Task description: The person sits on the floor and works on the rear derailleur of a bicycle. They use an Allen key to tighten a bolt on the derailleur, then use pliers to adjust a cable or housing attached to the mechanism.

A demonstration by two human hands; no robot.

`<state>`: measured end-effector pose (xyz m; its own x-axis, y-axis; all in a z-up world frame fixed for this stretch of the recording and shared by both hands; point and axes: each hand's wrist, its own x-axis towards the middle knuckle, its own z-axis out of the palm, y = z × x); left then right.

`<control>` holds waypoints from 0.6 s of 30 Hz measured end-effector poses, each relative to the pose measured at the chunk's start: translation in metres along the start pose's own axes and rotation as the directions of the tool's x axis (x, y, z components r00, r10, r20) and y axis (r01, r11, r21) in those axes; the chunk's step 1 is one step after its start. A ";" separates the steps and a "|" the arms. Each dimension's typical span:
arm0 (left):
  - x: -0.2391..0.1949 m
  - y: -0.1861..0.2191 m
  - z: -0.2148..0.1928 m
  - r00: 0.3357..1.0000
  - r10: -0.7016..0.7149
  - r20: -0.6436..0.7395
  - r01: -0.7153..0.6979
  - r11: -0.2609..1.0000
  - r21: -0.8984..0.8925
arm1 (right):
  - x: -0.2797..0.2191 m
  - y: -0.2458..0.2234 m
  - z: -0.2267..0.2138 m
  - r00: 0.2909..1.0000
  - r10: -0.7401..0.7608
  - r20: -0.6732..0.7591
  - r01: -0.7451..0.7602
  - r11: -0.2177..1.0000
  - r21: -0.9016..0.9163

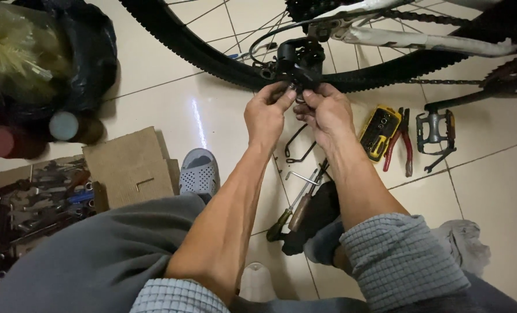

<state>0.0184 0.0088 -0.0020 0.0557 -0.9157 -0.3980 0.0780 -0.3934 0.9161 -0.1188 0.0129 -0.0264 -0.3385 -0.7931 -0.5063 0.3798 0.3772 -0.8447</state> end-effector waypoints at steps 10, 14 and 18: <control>-0.008 0.015 0.002 0.986 0.159 -0.054 -0.129 0.922 0.366 | -0.009 -0.008 0.004 1.000 0.008 0.007 -0.008 1.000 -0.002; -0.009 0.017 0.006 0.990 0.122 -0.069 -0.093 0.940 0.328 | -0.007 -0.008 0.004 1.000 0.004 0.002 -0.004 1.000 -0.009; -0.018 0.023 0.007 0.996 0.072 -0.056 -0.059 0.977 0.203 | -0.010 -0.010 0.004 1.000 0.011 -0.005 -0.011 1.000 0.007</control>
